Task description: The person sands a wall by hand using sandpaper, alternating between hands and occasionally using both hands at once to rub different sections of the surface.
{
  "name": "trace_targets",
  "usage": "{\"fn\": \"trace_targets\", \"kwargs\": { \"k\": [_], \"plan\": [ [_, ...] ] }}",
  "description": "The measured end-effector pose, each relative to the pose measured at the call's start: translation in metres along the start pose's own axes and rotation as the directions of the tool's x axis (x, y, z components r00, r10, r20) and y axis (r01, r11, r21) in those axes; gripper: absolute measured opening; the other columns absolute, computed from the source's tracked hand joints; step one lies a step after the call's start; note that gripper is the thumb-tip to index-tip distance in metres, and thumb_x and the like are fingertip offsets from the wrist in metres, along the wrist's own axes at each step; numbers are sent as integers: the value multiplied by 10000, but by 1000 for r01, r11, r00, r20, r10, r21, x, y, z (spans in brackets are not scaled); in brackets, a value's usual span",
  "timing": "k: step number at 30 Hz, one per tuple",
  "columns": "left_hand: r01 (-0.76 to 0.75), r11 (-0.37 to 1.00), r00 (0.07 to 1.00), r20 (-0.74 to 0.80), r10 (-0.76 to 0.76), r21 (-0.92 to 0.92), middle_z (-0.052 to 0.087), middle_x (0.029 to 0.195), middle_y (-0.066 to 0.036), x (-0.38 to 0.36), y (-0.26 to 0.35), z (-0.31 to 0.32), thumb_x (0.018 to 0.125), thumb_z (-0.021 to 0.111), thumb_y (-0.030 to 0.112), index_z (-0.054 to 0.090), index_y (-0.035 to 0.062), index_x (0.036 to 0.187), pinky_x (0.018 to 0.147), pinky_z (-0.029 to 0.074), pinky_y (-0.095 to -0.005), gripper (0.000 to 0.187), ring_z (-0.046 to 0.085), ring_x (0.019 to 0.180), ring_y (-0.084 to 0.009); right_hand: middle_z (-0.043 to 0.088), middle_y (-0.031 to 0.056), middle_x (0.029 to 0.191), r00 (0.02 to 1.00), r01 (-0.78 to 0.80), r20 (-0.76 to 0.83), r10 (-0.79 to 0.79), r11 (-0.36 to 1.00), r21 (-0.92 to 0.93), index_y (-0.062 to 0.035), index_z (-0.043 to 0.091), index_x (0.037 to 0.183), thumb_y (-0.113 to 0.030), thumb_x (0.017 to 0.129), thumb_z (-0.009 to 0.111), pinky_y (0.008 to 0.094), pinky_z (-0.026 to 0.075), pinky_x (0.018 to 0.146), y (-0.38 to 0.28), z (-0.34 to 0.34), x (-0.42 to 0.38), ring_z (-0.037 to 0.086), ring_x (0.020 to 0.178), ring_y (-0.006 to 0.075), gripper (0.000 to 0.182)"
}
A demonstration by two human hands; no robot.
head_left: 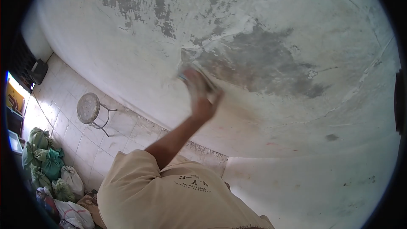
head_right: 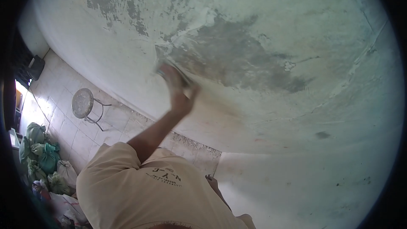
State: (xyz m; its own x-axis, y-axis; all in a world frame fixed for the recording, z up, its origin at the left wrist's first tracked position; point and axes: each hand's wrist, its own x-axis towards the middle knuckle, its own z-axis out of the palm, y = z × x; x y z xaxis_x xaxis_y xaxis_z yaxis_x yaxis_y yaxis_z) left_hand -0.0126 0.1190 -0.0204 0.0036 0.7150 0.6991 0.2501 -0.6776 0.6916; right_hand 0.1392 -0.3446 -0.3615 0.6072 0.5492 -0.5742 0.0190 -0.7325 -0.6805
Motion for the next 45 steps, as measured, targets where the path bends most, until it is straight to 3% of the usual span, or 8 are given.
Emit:
{"fn": "trace_targets", "kwargs": {
  "k": [6,17,25,28,32,38,40,45],
  "plan": [
    [-52,998,897,440,38,20,148,1443,-447,-60,5,6,901,623,387,184,-207,1387,1111,72,-654,884,44,1379,-596,667,73,781,996,14,90,-8,998,-64,-8,687,847,-191,818,616,306,483,670,-24,-30,33,609,727,130,198],
    [-16,999,950,-311,29,42,34,1553,-319,108,23,-44,907,606,328,83,-76,1492,1152,-1,-558,883,-17,1453,-448,658,68,766,927,80,374,32,956,-281,-14,680,820,-186,815,616,306,480,666,-41,-61,123,605,717,128,184],
    [-268,888,846,533,30,375,236,1467,-328,63,110,-2,829,628,497,135,-30,1499,1082,-44,-707,984,86,1415,-508,653,61,751,828,207,560,-5,932,-297,-22,673,794,-178,803,621,305,482,669,-105,-87,185,603,711,127,164],
    [-168,927,941,-227,253,336,107,1545,-314,124,46,-38,888,606,361,125,-63,1491,1171,58,-537,880,47,1449,-451,651,48,753,832,287,530,-163,945,-160,-24,672,798,-171,807,633,305,477,672,-142,-78,197,597,717,129,152],
    [-31,995,918,-390,67,98,132,1540,-315,146,68,-43,918,571,316,119,-56,1497,1174,76,-514,823,86,1448,-445,641,36,726,851,251,513,-118,947,-198,-27,669,785,-122,757,624,303,481,658,-153,-76,191,587,700,120,109],
    [-430,873,884,305,354,231,253,1434,-369,42,121,26,864,551,540,200,-48,1461,1092,29,-702,908,162,1385,-521,603,34,669,844,272,528,-92,922,-276,-47,644,714,-96,749,598,288,441,566,-63,-82,232,557,614,129,75],
    [-290,813,827,560,-52,504,258,1442,-359,71,132,-10,860,561,530,209,-43,1464,1096,54,-694,904,156,1384,-531,598,33,662,851,220,524,-26,924,-311,-50,640,705,-95,750,595,286,434,556,-45,-88,237,552,604,128,77],
    [-43,998,935,-350,58,52,169,1541,-297,131,74,-54,932,555,253,273,-47,1466,1179,88,-455,675,92,1448,-445,584,30,644,851,117,521,58,947,-298,-57,629,684,-92,752,588,281,417,530,-14,-100,249,540,579,126,87]
  ]
}}
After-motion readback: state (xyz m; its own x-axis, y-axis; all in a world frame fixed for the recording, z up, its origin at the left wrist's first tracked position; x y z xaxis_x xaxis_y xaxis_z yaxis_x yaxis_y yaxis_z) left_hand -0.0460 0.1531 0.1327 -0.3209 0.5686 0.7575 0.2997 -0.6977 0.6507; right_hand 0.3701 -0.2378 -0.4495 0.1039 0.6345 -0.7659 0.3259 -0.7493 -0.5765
